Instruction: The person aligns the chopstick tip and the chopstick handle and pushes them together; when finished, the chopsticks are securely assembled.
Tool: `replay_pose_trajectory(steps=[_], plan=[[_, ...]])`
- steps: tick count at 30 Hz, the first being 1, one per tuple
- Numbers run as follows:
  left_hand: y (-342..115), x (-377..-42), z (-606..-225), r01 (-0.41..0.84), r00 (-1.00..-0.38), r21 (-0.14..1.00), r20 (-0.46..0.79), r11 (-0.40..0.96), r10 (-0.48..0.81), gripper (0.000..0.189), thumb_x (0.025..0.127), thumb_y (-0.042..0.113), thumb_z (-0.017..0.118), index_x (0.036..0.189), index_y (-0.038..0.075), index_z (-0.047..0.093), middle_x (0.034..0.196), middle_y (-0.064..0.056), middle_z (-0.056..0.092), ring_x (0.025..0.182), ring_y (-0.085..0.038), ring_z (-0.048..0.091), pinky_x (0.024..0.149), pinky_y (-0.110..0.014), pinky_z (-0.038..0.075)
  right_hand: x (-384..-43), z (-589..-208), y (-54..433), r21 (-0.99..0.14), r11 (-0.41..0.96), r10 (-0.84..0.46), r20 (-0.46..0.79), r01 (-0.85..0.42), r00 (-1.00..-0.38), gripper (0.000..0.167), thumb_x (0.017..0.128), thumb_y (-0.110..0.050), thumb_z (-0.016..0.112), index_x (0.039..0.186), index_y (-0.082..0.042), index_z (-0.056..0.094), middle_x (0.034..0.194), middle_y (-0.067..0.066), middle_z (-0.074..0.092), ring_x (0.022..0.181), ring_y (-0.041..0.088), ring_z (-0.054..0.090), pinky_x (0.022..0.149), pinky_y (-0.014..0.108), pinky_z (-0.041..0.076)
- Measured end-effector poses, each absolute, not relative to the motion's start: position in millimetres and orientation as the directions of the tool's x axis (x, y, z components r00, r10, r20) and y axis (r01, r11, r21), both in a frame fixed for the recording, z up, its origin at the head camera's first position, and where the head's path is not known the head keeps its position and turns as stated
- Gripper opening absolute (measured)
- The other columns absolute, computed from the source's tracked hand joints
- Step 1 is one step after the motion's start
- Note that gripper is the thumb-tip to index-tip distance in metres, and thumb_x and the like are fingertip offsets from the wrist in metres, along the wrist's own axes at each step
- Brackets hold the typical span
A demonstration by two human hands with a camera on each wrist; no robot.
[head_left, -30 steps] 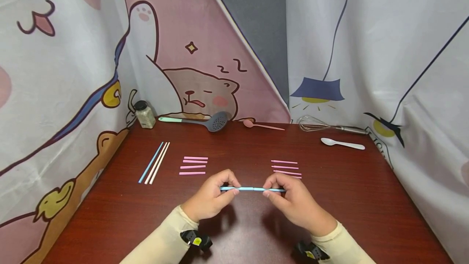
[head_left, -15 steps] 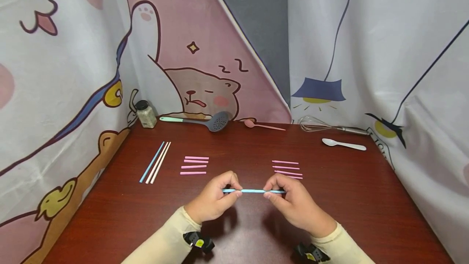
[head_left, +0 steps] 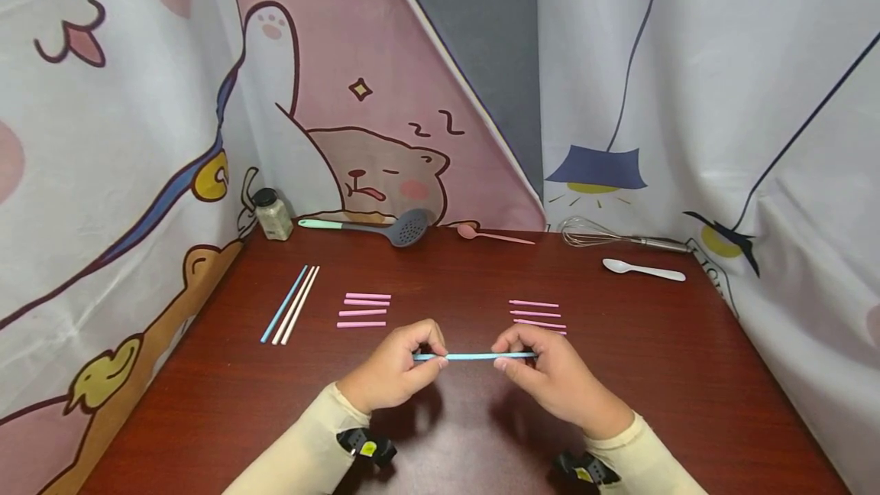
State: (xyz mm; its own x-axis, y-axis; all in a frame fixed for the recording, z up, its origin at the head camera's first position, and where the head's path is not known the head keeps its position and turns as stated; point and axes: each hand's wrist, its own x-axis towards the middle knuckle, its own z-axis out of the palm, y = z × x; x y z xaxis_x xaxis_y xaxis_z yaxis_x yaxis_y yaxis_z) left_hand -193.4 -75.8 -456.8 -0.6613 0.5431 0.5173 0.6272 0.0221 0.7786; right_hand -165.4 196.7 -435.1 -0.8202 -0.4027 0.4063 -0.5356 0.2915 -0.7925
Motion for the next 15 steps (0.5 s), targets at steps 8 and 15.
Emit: replay_pose_trajectory(steps=[8, 15], plan=[[-98.0, -204.7, -448.5, 0.612, -0.73, 0.787, 0.525, 0.078, 0.437, 0.02, 0.091, -0.008, 0.068, 0.089, 0.01, 0.058, 0.087, -0.005, 0.061, 0.078, -0.008, 0.055, 0.067, -0.025, 0.049, -178.6, -438.3, 210.3, -0.792, 0.34, -0.292, 0.423, -0.506, -0.858, 0.021, 0.092, 0.004, 0.075, 0.105, -0.01, 0.068, 0.074, -0.005, 0.048, 0.062, 0.0, 0.041, 0.051, 0.024, 0.039], [-132.2, -227.6, -445.2, 0.562, -0.82, 0.81, 0.516, 0.171, 0.25, 0.016, 0.09, -0.012, 0.066, 0.091, 0.004, 0.06, 0.089, -0.009, 0.063, 0.08, -0.009, 0.06, 0.069, -0.023, 0.052, -192.7, -446.7, 224.1, -0.797, 0.38, -0.232, 0.409, -0.469, -0.883, 0.017, 0.093, 0.0, 0.076, 0.103, -0.011, 0.069, 0.071, -0.005, 0.051, 0.062, 0.002, 0.046, 0.052, 0.023, 0.04]])
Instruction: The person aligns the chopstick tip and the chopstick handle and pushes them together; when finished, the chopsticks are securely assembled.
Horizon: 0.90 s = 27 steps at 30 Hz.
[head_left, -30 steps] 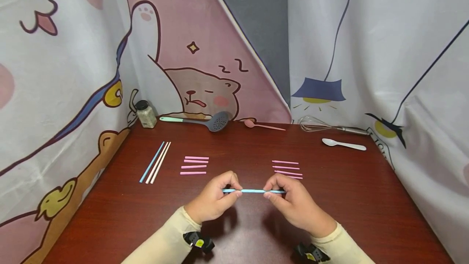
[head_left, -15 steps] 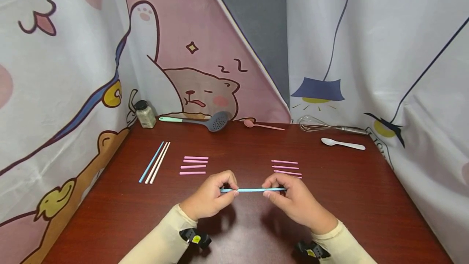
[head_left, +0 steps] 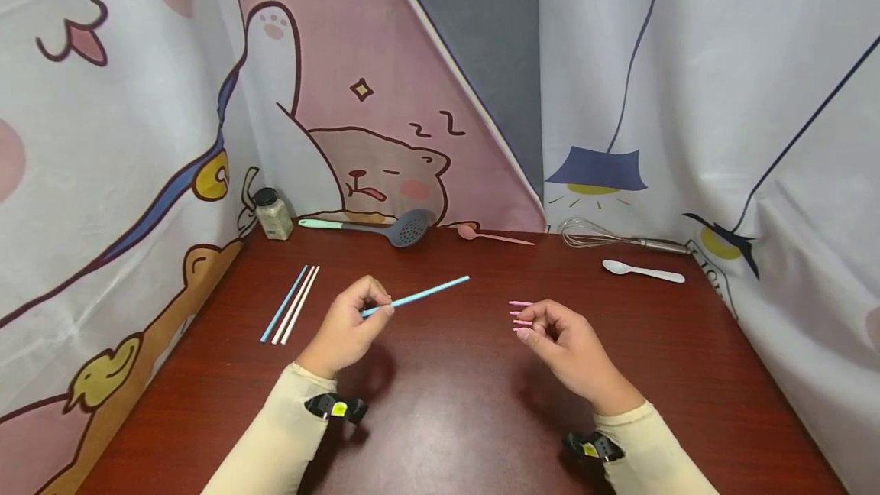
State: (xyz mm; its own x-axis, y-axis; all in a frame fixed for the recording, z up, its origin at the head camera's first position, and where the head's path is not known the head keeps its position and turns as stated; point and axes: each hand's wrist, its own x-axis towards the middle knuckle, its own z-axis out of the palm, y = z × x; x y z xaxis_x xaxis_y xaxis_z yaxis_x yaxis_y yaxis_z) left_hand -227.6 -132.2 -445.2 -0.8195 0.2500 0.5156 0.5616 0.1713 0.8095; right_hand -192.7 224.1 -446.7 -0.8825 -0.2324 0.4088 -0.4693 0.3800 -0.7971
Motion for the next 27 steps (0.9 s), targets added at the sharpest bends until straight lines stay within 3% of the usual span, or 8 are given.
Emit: replay_pose_trajectory(steps=[7, 13, 22, 27], plan=[[-182.8, -262.5, -465.3, 0.382, -0.897, 0.877, 0.428, 0.291, -0.112, 0.006, 0.094, -0.007, 0.065, 0.093, -0.003, 0.061, 0.087, -0.002, 0.062, 0.082, -0.008, 0.056, 0.074, -0.022, 0.045, -205.7, -457.3, 236.0, -0.821, 0.417, -0.182, 0.344, -0.389, -0.921, 0.011, 0.095, -0.002, 0.075, 0.103, 0.0, 0.068, 0.073, -0.002, 0.049, 0.068, 0.002, 0.052, 0.056, 0.02, 0.044], [-225.4, -280.6, -486.8, 0.162, -0.88, 0.931, 0.286, 0.328, -0.379, 0.004, 0.096, -0.002, 0.064, 0.094, -0.004, 0.061, 0.082, 0.003, 0.058, 0.077, -0.008, 0.053, 0.068, -0.02, 0.043, -209.8, -461.6, 243.0, -0.802, 0.466, -0.145, 0.347, -0.373, -0.927, 0.011, 0.095, -0.003, 0.075, 0.104, -0.005, 0.07, 0.074, -0.001, 0.053, 0.064, 0.008, 0.048, 0.054, 0.025, 0.041], [-275.1, -276.7, -496.3, -0.142, -0.848, 0.856, 0.154, 0.498, -0.508, 0.013, 0.098, 0.01, 0.058, 0.102, -0.002, 0.062, 0.085, -0.011, 0.06, 0.077, -0.02, 0.053, 0.065, -0.028, 0.041, -215.4, -469.4, 248.5, -0.813, 0.468, -0.117, 0.333, -0.348, -0.936, 0.011, 0.095, -0.003, 0.075, 0.104, -0.003, 0.069, 0.074, -0.001, 0.054, 0.064, 0.007, 0.048, 0.056, 0.025, 0.041], [-285.6, -271.8, -499.2, -0.274, -0.86, 0.794, 0.05, 0.543, -0.508, 0.021, 0.1, 0.019, 0.054, 0.109, 0.0, 0.06, 0.102, -0.024, 0.064, 0.095, -0.04, 0.06, 0.081, -0.05, 0.042, -217.9, -473.6, 252.2, -0.816, 0.478, -0.099, 0.319, -0.326, -0.943, 0.013, 0.094, -0.003, 0.075, 0.106, -0.003, 0.07, 0.075, -0.001, 0.055, 0.064, 0.006, 0.048, 0.056, 0.025, 0.042]])
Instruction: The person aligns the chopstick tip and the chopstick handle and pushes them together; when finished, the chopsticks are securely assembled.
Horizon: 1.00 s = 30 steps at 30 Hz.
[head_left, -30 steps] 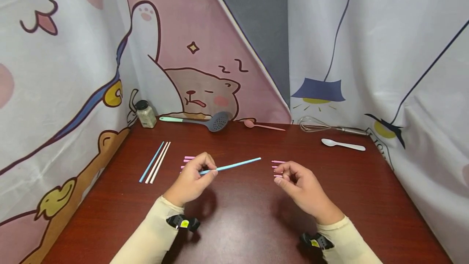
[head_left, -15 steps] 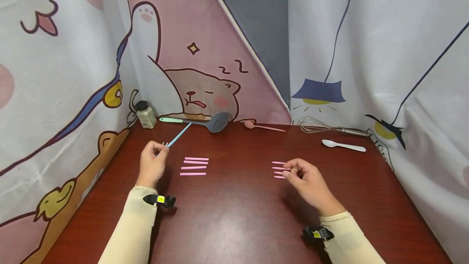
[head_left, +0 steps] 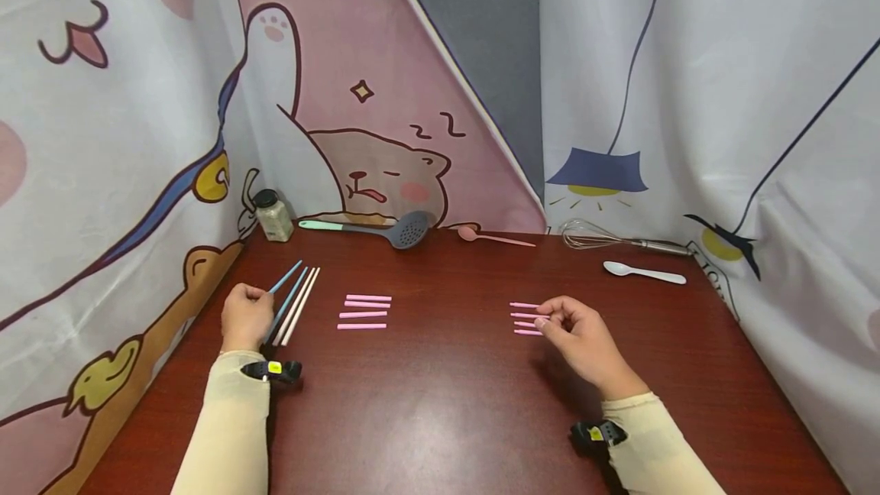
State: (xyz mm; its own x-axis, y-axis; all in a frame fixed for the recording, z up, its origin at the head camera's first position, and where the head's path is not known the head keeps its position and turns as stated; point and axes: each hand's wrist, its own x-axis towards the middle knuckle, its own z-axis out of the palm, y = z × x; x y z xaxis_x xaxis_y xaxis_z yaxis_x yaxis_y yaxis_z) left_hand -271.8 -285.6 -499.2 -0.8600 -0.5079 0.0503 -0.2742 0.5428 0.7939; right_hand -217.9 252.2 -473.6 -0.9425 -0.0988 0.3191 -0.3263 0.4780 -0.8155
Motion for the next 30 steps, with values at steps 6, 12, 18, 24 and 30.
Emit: replay_pose_trajectory(steps=[6, 12, 18, 24, 30], plan=[[-287.5, -268.7, -499.4, -0.355, -0.865, 0.736, -0.023, 0.576, -0.502, 0.025, 0.099, 0.021, 0.05, 0.109, 0.001, 0.06, 0.115, -0.03, 0.064, 0.11, -0.05, 0.059, 0.092, -0.067, 0.032, -220.1, -476.0, 255.5, -0.825, 0.479, -0.104, 0.288, -0.301, -0.952, 0.013, 0.095, -0.005, 0.076, 0.105, 0.0, 0.069, 0.074, 0.0, 0.056, 0.064, 0.007, 0.049, 0.056, 0.025, 0.042], [-291.4, -267.4, -498.7, -0.397, -0.873, 0.665, -0.06, 0.633, -0.484, 0.023, 0.096, 0.018, 0.052, 0.104, 0.0, 0.062, 0.109, -0.03, 0.067, 0.108, -0.05, 0.06, 0.09, -0.069, 0.033, -223.4, -480.4, 259.5, -0.832, 0.495, -0.106, 0.23, -0.252, -0.967, 0.013, 0.096, -0.008, 0.075, 0.105, -0.002, 0.07, 0.077, 0.001, 0.057, 0.065, 0.008, 0.05, 0.056, 0.025, 0.042], [-295.1, -265.9, -497.6, -0.414, -0.894, 0.59, -0.12, 0.693, -0.431, 0.022, 0.095, 0.017, 0.053, 0.102, 0.0, 0.064, 0.105, -0.027, 0.069, 0.106, -0.048, 0.062, 0.094, -0.075, 0.03, -226.6, -484.3, 261.4, -0.824, 0.513, -0.107, 0.218, -0.241, -0.97, 0.016, 0.097, -0.01, 0.075, 0.109, 0.0, 0.07, 0.078, 0.0, 0.057, 0.067, 0.009, 0.05, 0.057, 0.025, 0.042], [-290.0, -265.6, -493.6, -0.377, -0.911, 0.576, -0.09, 0.725, -0.402, 0.021, 0.095, 0.019, 0.055, 0.1, 0.002, 0.065, 0.102, -0.024, 0.07, 0.1, -0.046, 0.064, 0.092, -0.073, 0.029, -228.9, -488.1, 264.0, -0.816, 0.547, -0.094, 0.161, -0.186, -0.982, 0.015, 0.096, -0.013, 0.077, 0.107, -0.004, 0.071, 0.077, 0.003, 0.056, 0.064, 0.009, 0.052, 0.056, 0.026, 0.044], [-264.0, -272.3, -487.4, -0.094, -0.973, 0.577, 0.118, 0.811, -0.196, 0.015, 0.098, 0.022, 0.065, 0.103, 0.009, 0.07, 0.095, -0.016, 0.073, 0.092, -0.039, 0.067, 0.086, -0.061, 0.033, -230.1, -491.5, 266.9, -0.778, 0.618, -0.099, 0.07, -0.116, -0.993, 0.021, 0.097, -0.016, 0.075, 0.114, -0.005, 0.07, 0.074, 0.003, 0.056, 0.061, 0.012, 0.052, 0.055, 0.027, 0.043]])
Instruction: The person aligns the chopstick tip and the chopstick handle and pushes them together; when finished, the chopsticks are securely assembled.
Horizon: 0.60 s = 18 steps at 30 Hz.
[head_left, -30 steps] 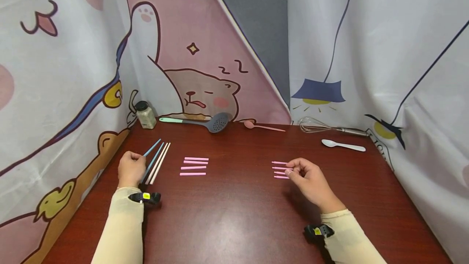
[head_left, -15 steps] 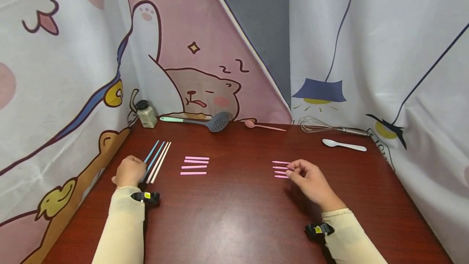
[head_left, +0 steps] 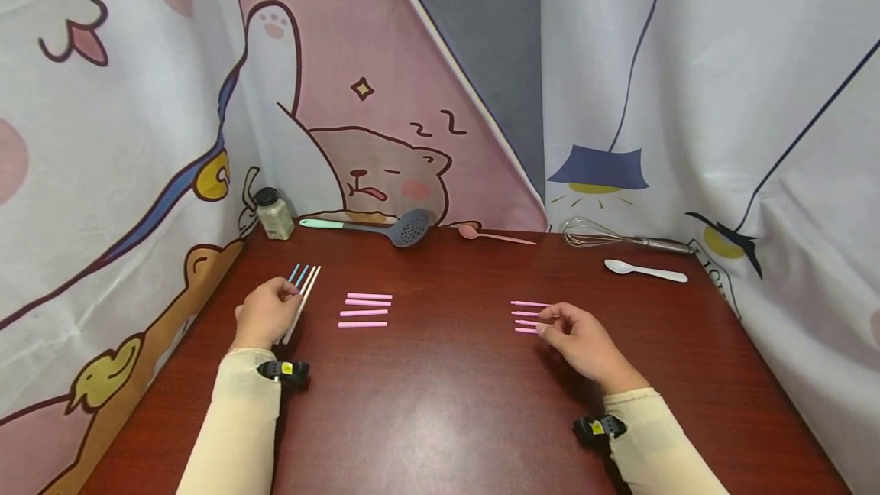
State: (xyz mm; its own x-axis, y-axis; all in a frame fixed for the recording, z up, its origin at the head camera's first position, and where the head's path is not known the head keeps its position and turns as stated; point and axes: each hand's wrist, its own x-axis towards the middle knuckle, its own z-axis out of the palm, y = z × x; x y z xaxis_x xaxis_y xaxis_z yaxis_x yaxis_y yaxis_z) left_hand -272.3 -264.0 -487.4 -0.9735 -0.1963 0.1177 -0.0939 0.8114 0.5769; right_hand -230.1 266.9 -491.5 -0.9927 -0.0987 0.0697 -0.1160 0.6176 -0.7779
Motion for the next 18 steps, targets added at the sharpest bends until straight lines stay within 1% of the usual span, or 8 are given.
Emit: replay_pose_trajectory(steps=[2, 4, 6, 8, 9, 11, 15, 18], plan=[[-251.4, -273.5, -485.1, 0.03, -0.987, 0.562, 0.145, 0.827, -0.063, 0.01, 0.097, 0.021, 0.069, 0.102, 0.012, 0.072, 0.09, -0.009, 0.073, 0.088, -0.032, 0.067, 0.088, -0.059, 0.035, -230.0, -492.5, 267.7, -0.762, 0.64, -0.108, 0.039, -0.099, -0.993, 0.024, 0.097, -0.017, 0.075, 0.117, -0.004, 0.07, 0.072, 0.002, 0.056, 0.06, 0.013, 0.052, 0.055, 0.028, 0.043], [-238.2, -273.4, -482.9, 0.129, -0.988, 0.562, 0.139, 0.817, 0.061, 0.008, 0.096, 0.019, 0.073, 0.101, 0.014, 0.075, 0.089, -0.004, 0.072, 0.086, -0.026, 0.066, 0.09, -0.057, 0.041, -229.8, -493.4, 268.3, -0.746, 0.66, -0.121, 0.011, -0.088, -0.993, 0.026, 0.097, -0.017, 0.075, 0.118, -0.004, 0.07, 0.072, 0.002, 0.055, 0.061, 0.013, 0.051, 0.055, 0.028, 0.042], [-226.1, -272.0, -481.4, 0.2, -0.98, 0.553, 0.127, 0.809, 0.156, 0.006, 0.095, 0.018, 0.074, 0.101, 0.016, 0.076, 0.093, -0.001, 0.073, 0.087, -0.021, 0.066, 0.089, -0.052, 0.047, -229.5, -494.2, 268.5, -0.728, 0.681, -0.131, -0.01, -0.082, -0.991, 0.027, 0.096, -0.017, 0.076, 0.119, -0.004, 0.071, 0.072, 0.001, 0.054, 0.062, 0.014, 0.049, 0.056, 0.028, 0.041], [-216.0, -270.3, -481.3, 0.252, -0.967, 0.543, 0.119, 0.801, 0.224, 0.006, 0.095, 0.016, 0.075, 0.1, 0.016, 0.078, 0.097, -0.001, 0.074, 0.089, -0.018, 0.065, 0.084, -0.047, 0.051, -229.1, -494.7, 268.5, -0.71, 0.7, -0.139, -0.027, -0.079, -0.99, 0.028, 0.095, -0.018, 0.077, 0.12, -0.005, 0.072, 0.072, 0.0, 0.053, 0.063, 0.014, 0.048, 0.057, 0.029, 0.04], [-211.5, -269.5, -481.6, 0.272, -0.962, 0.535, 0.119, 0.8, 0.247, 0.006, 0.094, 0.014, 0.075, 0.099, 0.016, 0.078, 0.099, -0.001, 0.074, 0.089, -0.018, 0.065, 0.082, -0.045, 0.053, -229.0, -494.7, 268.5, -0.701, 0.709, -0.143, -0.035, -0.078, -0.989, 0.029, 0.095, -0.018, 0.077, 0.121, -0.006, 0.072, 0.072, 0.0, 0.052, 0.064, 0.015, 0.048, 0.057, 0.029, 0.039], [-203.6, -267.9, -482.6, 0.293, -0.955, 0.52, 0.114, 0.803, 0.274, 0.007, 0.094, 0.013, 0.075, 0.098, 0.017, 0.079, 0.099, 0.0, 0.074, 0.089, -0.018, 0.066, 0.082, -0.044, 0.053, -228.7, -494.6, 268.4, -0.69, 0.72, -0.147, -0.05, -0.072, -0.988, 0.031, 0.094, -0.019, 0.077, 0.122, -0.006, 0.072, 0.072, 0.0, 0.052, 0.064, 0.015, 0.048, 0.057, 0.029, 0.039], [-191.1, -265.2, -484.7, 0.296, -0.952, 0.51, 0.084, 0.808, 0.295, 0.009, 0.093, 0.013, 0.077, 0.099, 0.019, 0.081, 0.103, 0.001, 0.077, 0.1, -0.025, 0.071, 0.096, -0.055, 0.047, -227.2, -493.3, 267.5, -0.677, 0.732, -0.165, -0.069, -0.075, -0.984, 0.036, 0.094, -0.019, 0.077, 0.126, -0.003, 0.071, 0.072, 0.0, 0.052, 0.064, 0.015, 0.048, 0.057, 0.03, 0.039], [-185.3, -264.9, -487.5, 0.295, -0.95, 0.501, 0.061, 0.814, 0.306, 0.01, 0.094, 0.014, 0.077, 0.101, 0.02, 0.081, 0.107, 0.003, 0.078, 0.109, -0.027, 0.071, 0.1, -0.06, 0.04, -225.3, -492.1, 266.2, -0.666, 0.742, -0.17, -0.078, -0.076, -0.982, 0.035, 0.094, -0.019, 0.077, 0.124, -0.001, 0.071, 0.072, 0.001, 0.053, 0.065, 0.016, 0.049, 0.058, 0.031, 0.04]])
